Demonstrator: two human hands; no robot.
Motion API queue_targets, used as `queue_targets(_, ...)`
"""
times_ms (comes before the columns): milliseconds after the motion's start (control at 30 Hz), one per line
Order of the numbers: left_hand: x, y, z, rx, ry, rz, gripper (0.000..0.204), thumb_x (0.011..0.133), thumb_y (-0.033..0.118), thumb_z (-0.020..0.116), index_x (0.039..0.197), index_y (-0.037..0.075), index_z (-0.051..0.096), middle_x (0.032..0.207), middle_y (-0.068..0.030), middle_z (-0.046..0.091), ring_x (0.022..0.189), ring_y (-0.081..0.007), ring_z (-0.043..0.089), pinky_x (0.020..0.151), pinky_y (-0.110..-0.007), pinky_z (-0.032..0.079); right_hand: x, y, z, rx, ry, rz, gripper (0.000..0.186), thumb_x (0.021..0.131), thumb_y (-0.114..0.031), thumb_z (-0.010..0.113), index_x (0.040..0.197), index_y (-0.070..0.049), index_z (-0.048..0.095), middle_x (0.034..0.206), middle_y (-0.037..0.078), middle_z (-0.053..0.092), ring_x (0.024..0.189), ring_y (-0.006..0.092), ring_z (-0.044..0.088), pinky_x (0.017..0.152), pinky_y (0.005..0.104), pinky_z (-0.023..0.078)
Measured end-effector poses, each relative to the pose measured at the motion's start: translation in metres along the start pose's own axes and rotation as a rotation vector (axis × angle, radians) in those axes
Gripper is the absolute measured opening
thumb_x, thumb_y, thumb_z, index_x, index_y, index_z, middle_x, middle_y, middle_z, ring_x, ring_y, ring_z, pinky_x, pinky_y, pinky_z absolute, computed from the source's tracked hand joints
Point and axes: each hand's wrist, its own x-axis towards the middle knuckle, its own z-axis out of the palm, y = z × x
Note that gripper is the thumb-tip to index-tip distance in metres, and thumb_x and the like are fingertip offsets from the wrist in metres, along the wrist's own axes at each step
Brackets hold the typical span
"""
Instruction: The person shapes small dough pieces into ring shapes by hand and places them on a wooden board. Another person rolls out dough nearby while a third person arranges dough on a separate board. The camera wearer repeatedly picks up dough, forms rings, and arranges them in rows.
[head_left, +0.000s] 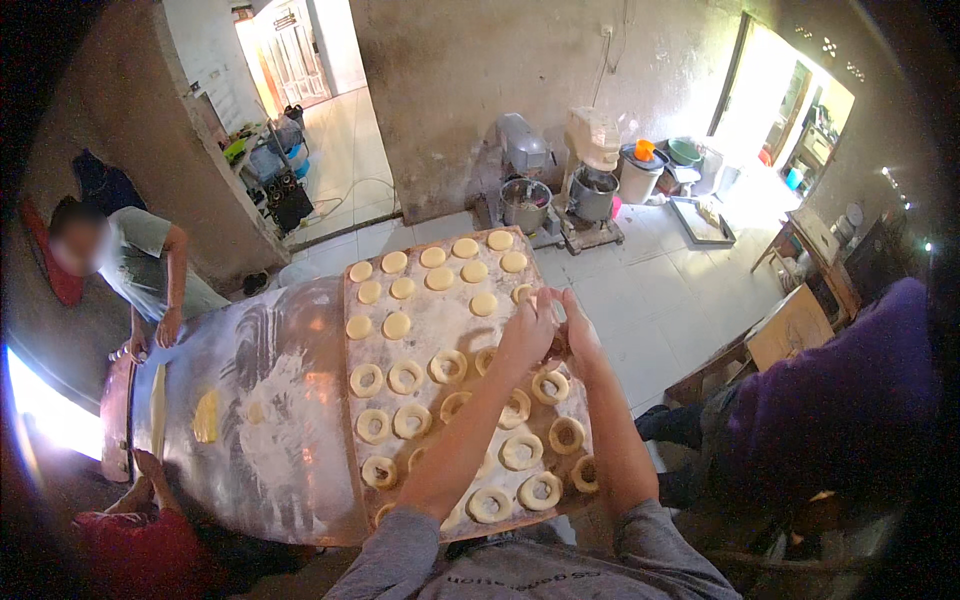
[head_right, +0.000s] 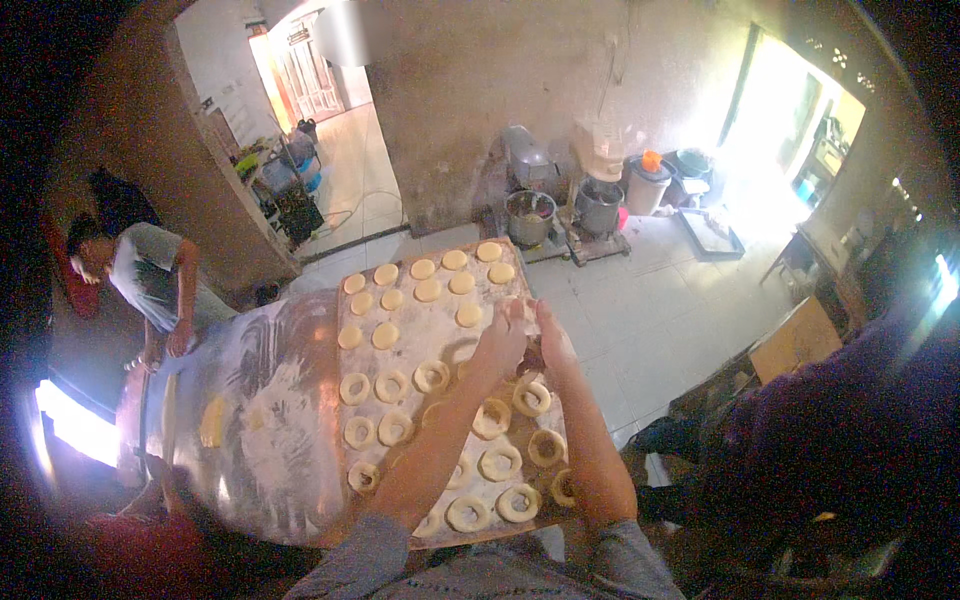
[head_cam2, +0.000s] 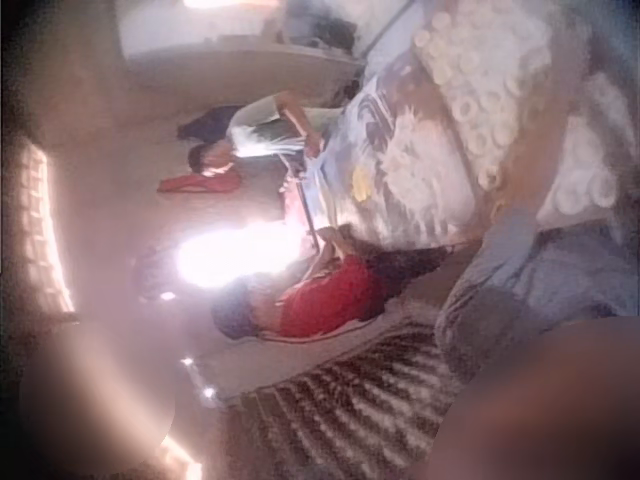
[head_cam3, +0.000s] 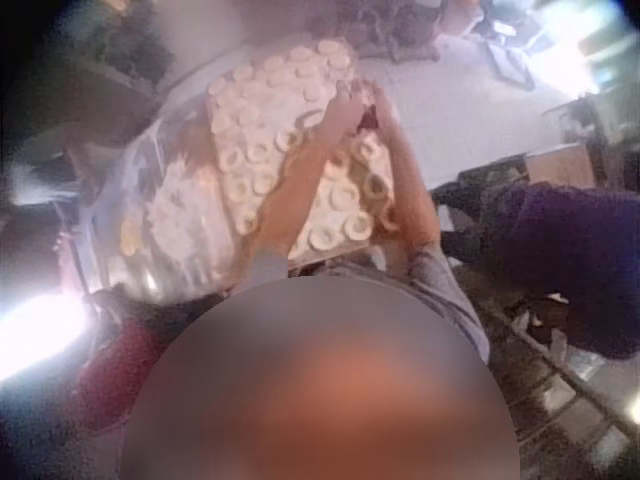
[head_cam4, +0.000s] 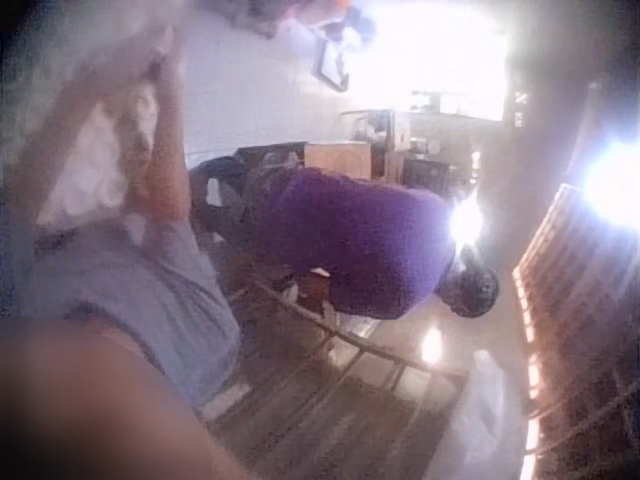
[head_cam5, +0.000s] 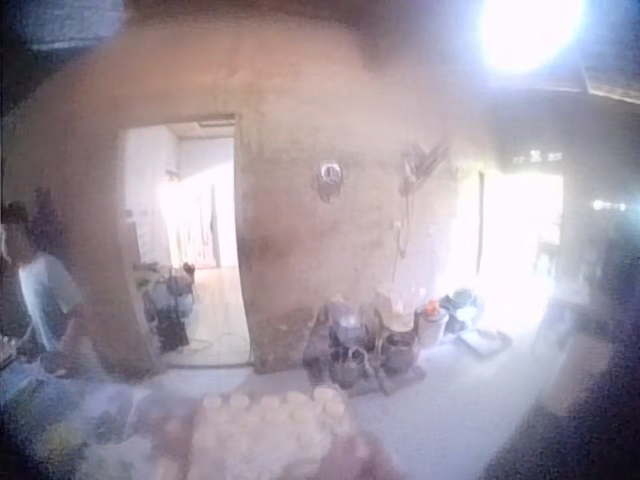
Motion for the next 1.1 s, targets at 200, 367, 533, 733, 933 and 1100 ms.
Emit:
queue_targets(200,0.03,-0.008,-0.016,0.58,-0.222,-0.104,0.075,0.089,0.046,0.052,0.148,0.008,0.025,0.146,-0.0315,0.03,0.138,-0.0447,0.028,0.11,-0.057,0.022,0.015,0.013,-0.028,-0.968,0.197,-0.017,0.096,0.079,-0.052,0.069,0.147,-0.004,0.02,0.099,0.027,0.065,0.092,0.0409,0.064,0.085,0.0447,0.049)
queue_targets(367,0.022,-0.023,-0.01,0.763,-0.315,0.013,0.084,0.082,0.04,0.063,0.149,0.011,0.022,0.144,-0.0284,0.033,0.133,-0.0435,0.034,0.108,-0.056,0.024,-0.001,0.021,-0.012,-1.264,0.145,0.016,0.098,0.075,-0.044,0.073,0.149,-0.01,0.018,0.104,0.026,0.064,0.105,0.0411,0.059,0.092,0.0466,0.046)
queue_targets(533,0.042,-0.046,-0.034,0.652,-0.065,-0.031,0.067,0.086,0.033,0.057,0.144,0.008,0.034,0.14,-0.0244,0.041,0.128,-0.0408,0.041,0.105,-0.054,0.03,0.016,0.0,0.001,-1.197,0.132,-0.102,0.066,0.079,-0.039,0.066,0.134,-0.008,0.045,0.103,0.023,0.065,0.103,0.0394,0.06,0.091,0.0464,0.046)
queue_targets(733,0.052,-0.085,-0.072,0.476,0.065,0.106,0.035,0.089,0.019,0.047,0.115,-0.003,0.058,0.103,-0.0297,0.064,0.095,-0.0413,0.064,0.087,-0.053,0.049,0.098,0.02,0.009,-1.616,0.057,-0.531,0.031,0.086,-0.029,0.055,0.091,-0.001,0.065,0.085,0.022,0.066,0.084,0.0379,0.064,0.075,0.0482,0.051)
queue_targets(933,-0.016,-0.121,-0.147,0.024,0.391,0.136,0.041,0.085,0.015,0.063,0.123,0.002,0.053,0.109,-0.0218,0.064,0.099,-0.0394,0.062,0.088,-0.045,0.049,0.072,-0.007,0.165,-0.872,-0.224,-0.348,0.021,0.079,-0.016,0.071,0.092,-0.003,0.062,0.094,0.017,0.066,0.08,0.0261,0.063,0.069,0.0374,0.05)
queue_targets(1100,-0.186,-0.236,-0.302,0.221,0.718,-0.153,0.031,0.082,0.014,0.066,0.11,0.004,0.063,0.103,-0.021,0.066,0.098,-0.0376,0.063,0.083,-0.043,0.049,-0.018,0.023,0.366,-0.572,-0.854,-0.173,0.032,0.077,-0.015,0.073,0.107,-0.005,0.066,0.102,0.011,0.068,0.087,0.0179,0.064,0.077,0.0294,0.051)
